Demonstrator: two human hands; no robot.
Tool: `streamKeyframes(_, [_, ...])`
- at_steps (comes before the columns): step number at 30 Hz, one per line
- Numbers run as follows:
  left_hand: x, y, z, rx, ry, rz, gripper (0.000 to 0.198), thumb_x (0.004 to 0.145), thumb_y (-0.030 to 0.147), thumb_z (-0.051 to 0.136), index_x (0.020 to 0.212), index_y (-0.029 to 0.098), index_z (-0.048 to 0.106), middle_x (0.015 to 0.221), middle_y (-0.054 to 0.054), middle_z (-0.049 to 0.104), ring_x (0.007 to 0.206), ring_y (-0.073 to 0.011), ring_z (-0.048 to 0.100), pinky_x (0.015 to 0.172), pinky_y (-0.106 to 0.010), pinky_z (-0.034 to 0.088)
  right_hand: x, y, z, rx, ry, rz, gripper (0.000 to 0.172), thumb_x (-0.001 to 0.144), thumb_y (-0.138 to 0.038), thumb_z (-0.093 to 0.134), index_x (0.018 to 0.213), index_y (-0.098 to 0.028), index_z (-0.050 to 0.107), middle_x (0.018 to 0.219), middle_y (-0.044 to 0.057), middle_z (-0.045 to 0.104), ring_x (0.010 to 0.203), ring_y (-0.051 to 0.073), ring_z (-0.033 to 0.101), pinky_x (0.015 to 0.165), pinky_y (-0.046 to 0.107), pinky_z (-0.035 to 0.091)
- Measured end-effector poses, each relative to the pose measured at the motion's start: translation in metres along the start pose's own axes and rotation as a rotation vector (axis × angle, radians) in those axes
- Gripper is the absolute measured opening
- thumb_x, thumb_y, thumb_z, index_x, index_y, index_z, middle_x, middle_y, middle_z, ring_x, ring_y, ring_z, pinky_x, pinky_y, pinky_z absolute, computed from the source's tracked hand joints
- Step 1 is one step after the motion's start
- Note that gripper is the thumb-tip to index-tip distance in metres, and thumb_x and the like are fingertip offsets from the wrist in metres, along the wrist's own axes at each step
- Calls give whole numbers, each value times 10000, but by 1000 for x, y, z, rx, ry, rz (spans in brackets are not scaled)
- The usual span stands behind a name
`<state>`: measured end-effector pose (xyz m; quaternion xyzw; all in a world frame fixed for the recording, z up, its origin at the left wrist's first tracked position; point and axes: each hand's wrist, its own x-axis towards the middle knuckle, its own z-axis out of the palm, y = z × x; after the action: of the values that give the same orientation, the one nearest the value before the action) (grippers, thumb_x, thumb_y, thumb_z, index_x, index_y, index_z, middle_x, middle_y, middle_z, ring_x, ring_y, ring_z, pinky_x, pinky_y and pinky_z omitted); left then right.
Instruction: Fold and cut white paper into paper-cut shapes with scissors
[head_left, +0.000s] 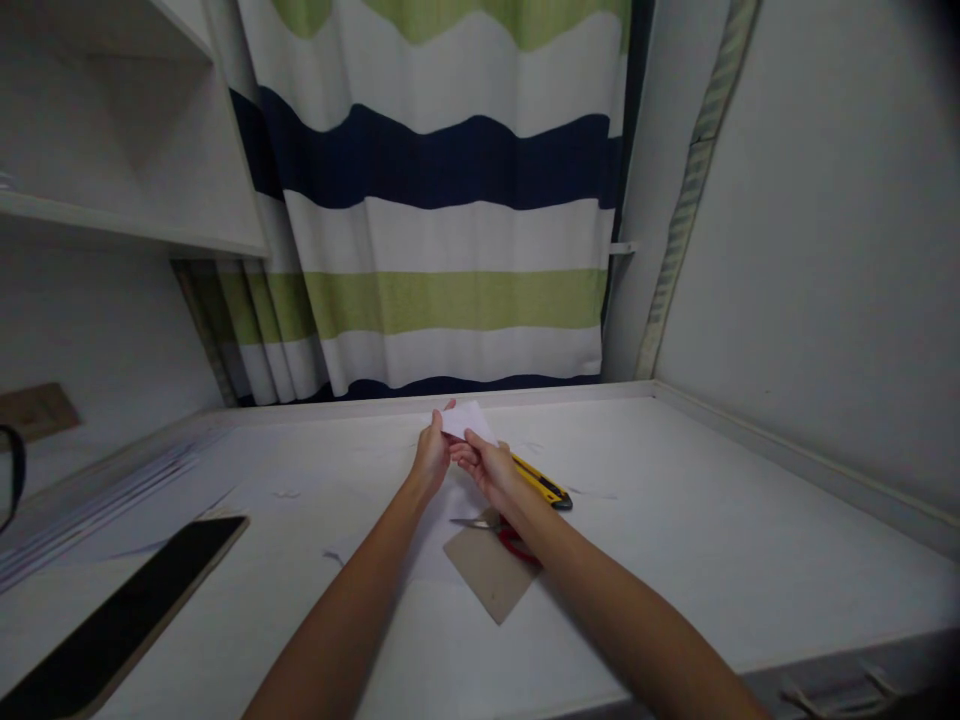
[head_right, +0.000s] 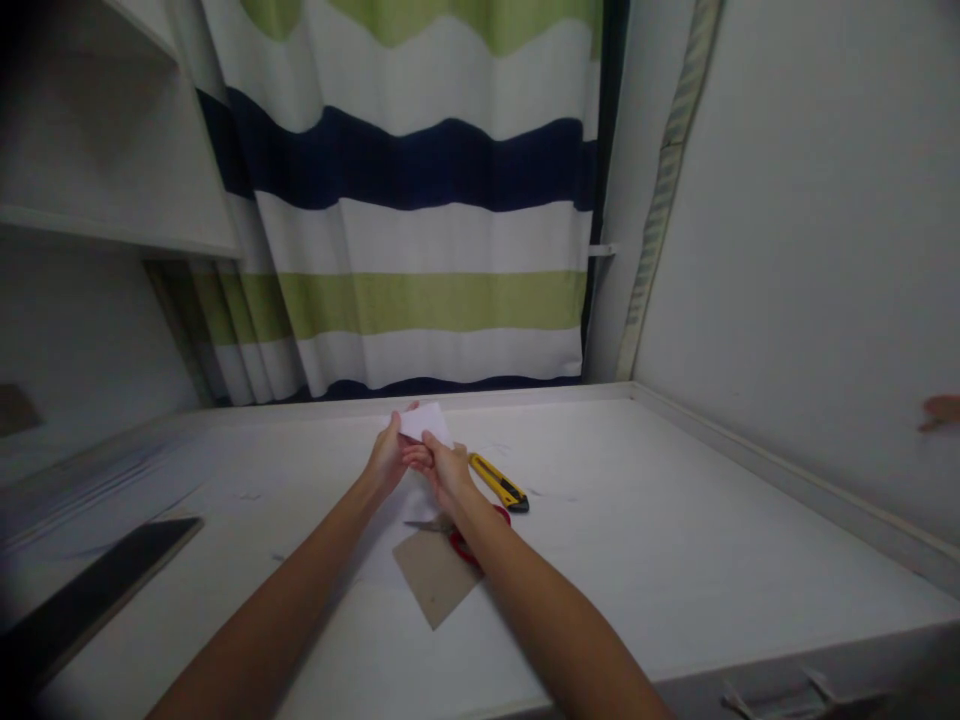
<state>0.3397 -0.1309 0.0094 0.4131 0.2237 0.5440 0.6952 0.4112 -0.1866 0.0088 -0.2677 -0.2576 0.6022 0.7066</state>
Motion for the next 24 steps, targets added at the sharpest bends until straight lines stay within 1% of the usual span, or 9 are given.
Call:
streamKeyframes(2, [1,-2,-1,-21,41,-8,407,864,370,269,1109,139,498,830,-72,652,657,-123,584,623,-225,440,-2,2,-4,11,16,25,136,772,-74,461,707,-44,576,479,51,616,382,78,556,443,144,493])
streamKeyframes(4, [3,-5,1,-31,85,-47,432,868,361,243,1108,108,498,849,-95,650,677,-136,586,646,-240,441,-5,1,-10,22,47,44,127,776,-62,454,722,-54,569,491,45,621,395,73,562,464,135,497])
streamKeyframes(6, [7,-10,6,-31,120,-102,428,867,342,246,1062,81,524,790,-104,649,635,-138,583,628,-241,440,-8,-1,-15,32,91,51,127,782,-53,445,726,-68,558,499,36,624,408,68,569,470,122,495])
streamKeyframes(9, [16,-17,14,-27,158,-166,414,872,328,233,994,83,545,670,-80,622,531,-121,556,575,-233,435,-8,-8,-22,43,162,48,144,796,-43,420,732,-81,543,501,26,623,433,64,581,489,112,499])
streamKeyframes(13, [21,-24,21,-14,197,-193,412,873,359,224,901,87,533,594,-50,570,490,-114,540,558,-233,439,-3,-20,-33,53,255,22,165,801,-22,404,700,-105,505,503,8,619,427,47,576,451,78,480])
streamKeyframes(16, [17,-28,25,-10,170,-196,418,858,409,258,790,96,525,613,-65,573,545,-126,567,577,-239,446,1,-25,-40,52,292,5,164,802,-26,410,692,-120,487,503,-7,612,429,47,577,447,78,483])
streamKeyframes(18, [14,-32,29,-3,157,-170,395,845,420,302,726,111,516,602,-53,566,546,-114,560,572,-225,439,2,-25,-43,45,299,3,154,798,-23,417,700,-121,485,502,-10,609,436,50,581,457,86,491])
streamKeyframes(21, [12,-39,36,36,188,-117,288,803,377,439,665,130,494,509,13,498,460,-76,494,513,-188,398,2,-22,-43,25,284,14,155,801,-21,406,709,-114,491,497,-4,608,429,51,576,461,90,494])
streamKeyframes(24, [10,-46,40,89,241,-94,230,744,335,543,651,135,480,447,56,424,403,-61,432,456,-175,346,1,-20,-40,-9,257,28,162,800,-20,402,700,-105,496,484,0,602,404,45,560,455,81,488])
